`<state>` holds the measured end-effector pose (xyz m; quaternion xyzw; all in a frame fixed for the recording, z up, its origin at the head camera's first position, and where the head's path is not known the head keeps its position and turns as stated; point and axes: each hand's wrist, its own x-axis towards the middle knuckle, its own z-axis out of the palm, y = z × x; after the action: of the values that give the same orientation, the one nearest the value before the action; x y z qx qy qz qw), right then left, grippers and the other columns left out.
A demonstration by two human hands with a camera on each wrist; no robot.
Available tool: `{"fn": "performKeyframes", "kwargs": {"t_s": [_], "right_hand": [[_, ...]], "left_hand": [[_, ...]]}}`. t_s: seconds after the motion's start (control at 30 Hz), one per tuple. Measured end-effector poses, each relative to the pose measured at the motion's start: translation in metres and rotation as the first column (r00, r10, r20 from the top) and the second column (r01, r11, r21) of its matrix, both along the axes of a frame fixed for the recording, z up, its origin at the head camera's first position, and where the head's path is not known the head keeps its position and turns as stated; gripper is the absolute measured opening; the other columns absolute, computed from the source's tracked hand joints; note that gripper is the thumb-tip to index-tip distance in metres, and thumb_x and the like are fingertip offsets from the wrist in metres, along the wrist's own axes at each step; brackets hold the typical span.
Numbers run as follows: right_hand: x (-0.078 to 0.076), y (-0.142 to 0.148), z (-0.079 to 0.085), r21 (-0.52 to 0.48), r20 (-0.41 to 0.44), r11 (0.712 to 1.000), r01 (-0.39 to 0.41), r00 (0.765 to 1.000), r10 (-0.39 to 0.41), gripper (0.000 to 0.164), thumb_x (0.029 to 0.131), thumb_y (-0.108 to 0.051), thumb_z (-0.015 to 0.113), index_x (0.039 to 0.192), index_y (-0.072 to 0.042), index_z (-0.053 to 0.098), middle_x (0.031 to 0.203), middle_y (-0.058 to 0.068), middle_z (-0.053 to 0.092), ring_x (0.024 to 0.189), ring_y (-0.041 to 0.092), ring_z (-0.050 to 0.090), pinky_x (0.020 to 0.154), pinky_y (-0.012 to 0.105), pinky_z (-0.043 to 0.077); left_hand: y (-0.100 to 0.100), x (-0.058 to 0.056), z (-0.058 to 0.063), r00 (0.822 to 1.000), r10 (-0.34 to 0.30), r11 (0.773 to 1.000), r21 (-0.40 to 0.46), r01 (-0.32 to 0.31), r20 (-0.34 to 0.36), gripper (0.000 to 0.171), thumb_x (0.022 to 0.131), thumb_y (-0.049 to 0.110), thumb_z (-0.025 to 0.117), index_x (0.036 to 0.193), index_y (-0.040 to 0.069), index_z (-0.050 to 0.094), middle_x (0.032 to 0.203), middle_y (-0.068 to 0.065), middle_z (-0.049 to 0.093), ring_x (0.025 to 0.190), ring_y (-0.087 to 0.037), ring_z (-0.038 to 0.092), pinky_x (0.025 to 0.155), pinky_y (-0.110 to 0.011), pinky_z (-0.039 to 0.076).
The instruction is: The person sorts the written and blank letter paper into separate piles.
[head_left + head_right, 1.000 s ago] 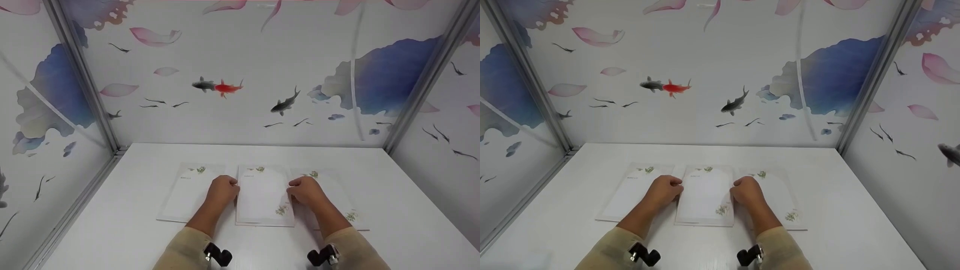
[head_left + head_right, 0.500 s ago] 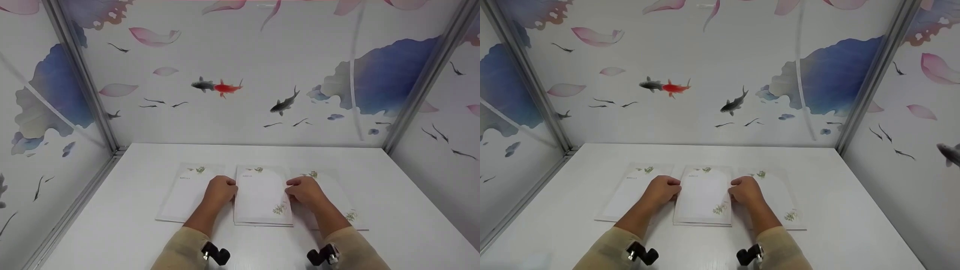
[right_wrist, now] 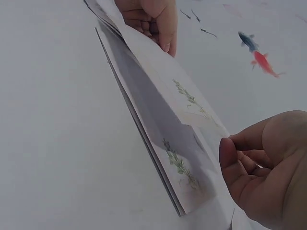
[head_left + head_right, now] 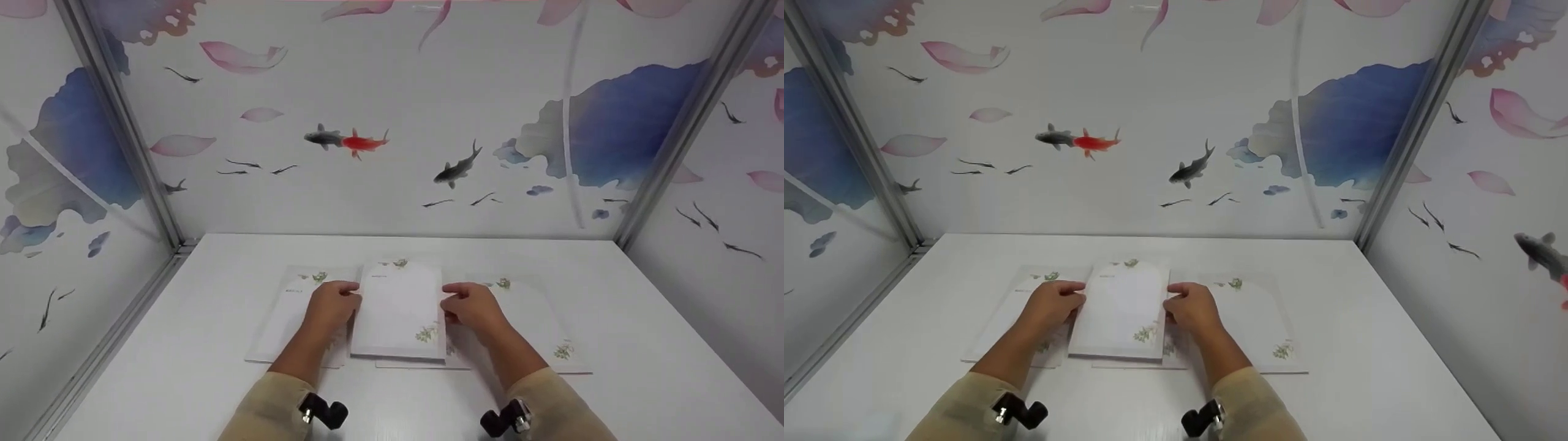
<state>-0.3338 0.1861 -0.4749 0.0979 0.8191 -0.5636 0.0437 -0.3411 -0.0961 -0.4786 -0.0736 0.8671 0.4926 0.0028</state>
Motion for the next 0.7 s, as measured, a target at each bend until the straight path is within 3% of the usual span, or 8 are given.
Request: {"fn": "performKeyframes", "kwargs": {"t_s": [0.37,0.7], "right_hand": [[0.0,-0.047,-0.001,-0.105,-0.026,0.991,-0.078,0.997,0.076,0.036,0.101,-0.009,0.07,0.137,-0.01,0.071,0.105,0.012,0.073,0.085,0.02,0.073,0.078,0.03,0.065],[-0.002,-0.102,-0.002,-0.222,0.005,0.969,-0.112,0.993,0.116,0.037,0.101,-0.008,0.068,0.139,-0.006,0.069,0.11,0.013,0.073,0.085,0.019,0.073,0.079,0.028,0.065]], "left_hand": [[-0.052,0.0,0.001,0.999,0.035,0.999,0.023,-0.036,0.025,0.041,0.101,0.021,0.063,0.141,0.016,0.071,0.128,-0.011,0.072,0.1,-0.021,0.067,0.08,-0.029,0.058],[-0.103,0.006,0.003,0.992,0.09,0.996,-0.002,-0.091,0.088,0.045,0.104,0.023,0.057,0.148,0.013,0.065,0.147,-0.016,0.065,0.116,-0.026,0.065,0.094,-0.035,0.059]]}}
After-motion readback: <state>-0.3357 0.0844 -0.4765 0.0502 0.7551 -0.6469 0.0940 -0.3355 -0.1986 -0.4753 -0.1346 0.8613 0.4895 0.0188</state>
